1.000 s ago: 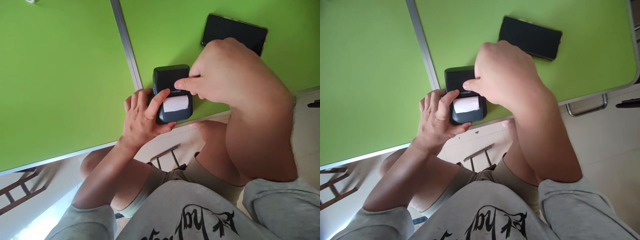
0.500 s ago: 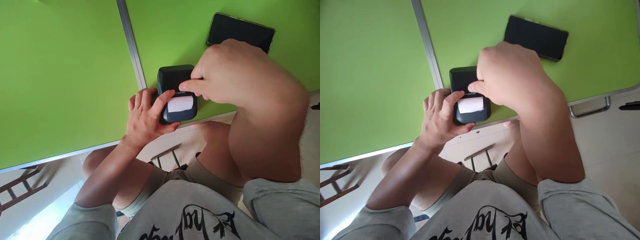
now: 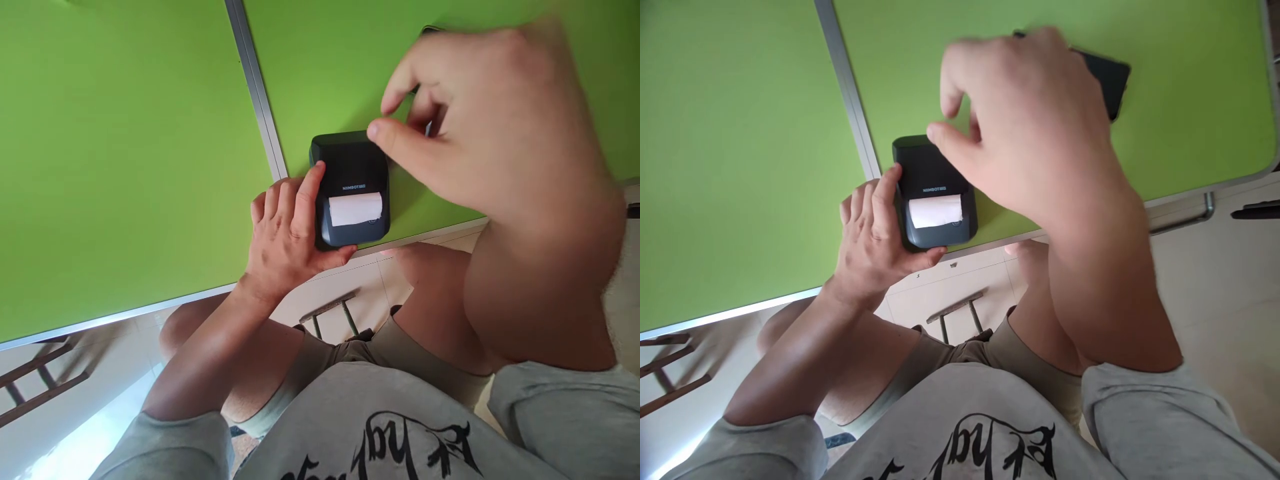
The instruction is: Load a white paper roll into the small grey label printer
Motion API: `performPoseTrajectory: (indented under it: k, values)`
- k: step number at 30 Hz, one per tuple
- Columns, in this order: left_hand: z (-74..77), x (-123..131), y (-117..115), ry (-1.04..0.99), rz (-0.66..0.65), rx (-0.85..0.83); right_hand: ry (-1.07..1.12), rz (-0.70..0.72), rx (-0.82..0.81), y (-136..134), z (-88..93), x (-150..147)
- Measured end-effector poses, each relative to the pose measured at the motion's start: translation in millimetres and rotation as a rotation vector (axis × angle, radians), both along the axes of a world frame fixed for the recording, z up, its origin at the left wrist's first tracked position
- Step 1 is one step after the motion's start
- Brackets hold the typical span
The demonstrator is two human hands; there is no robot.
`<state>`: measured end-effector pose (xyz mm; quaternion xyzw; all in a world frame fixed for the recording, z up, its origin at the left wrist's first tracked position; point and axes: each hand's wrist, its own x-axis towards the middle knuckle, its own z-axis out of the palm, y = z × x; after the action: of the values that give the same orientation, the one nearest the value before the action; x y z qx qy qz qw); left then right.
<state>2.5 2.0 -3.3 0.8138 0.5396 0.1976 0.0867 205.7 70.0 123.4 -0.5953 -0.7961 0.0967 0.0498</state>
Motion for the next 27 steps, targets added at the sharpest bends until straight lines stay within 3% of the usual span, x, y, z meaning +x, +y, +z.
performPoseTrajectory:
  k: [5,11,27]
  values:
    - [-2.3,0.9,1.6,-0.026,0.023,-0.039,0.002,0.095,0.015,0.3,-1.9,3.2]
    - [-3.2,0.1,0.3,0.011,0.031,-0.042,-0.086,0.178,-0.141,0.6,-10.1,0.6]
    - [-5.6,-0.1,1.6,-0.004,0.018,-0.046,-0.012,0.15,-0.161,-6.0,-27.4,-7.3]
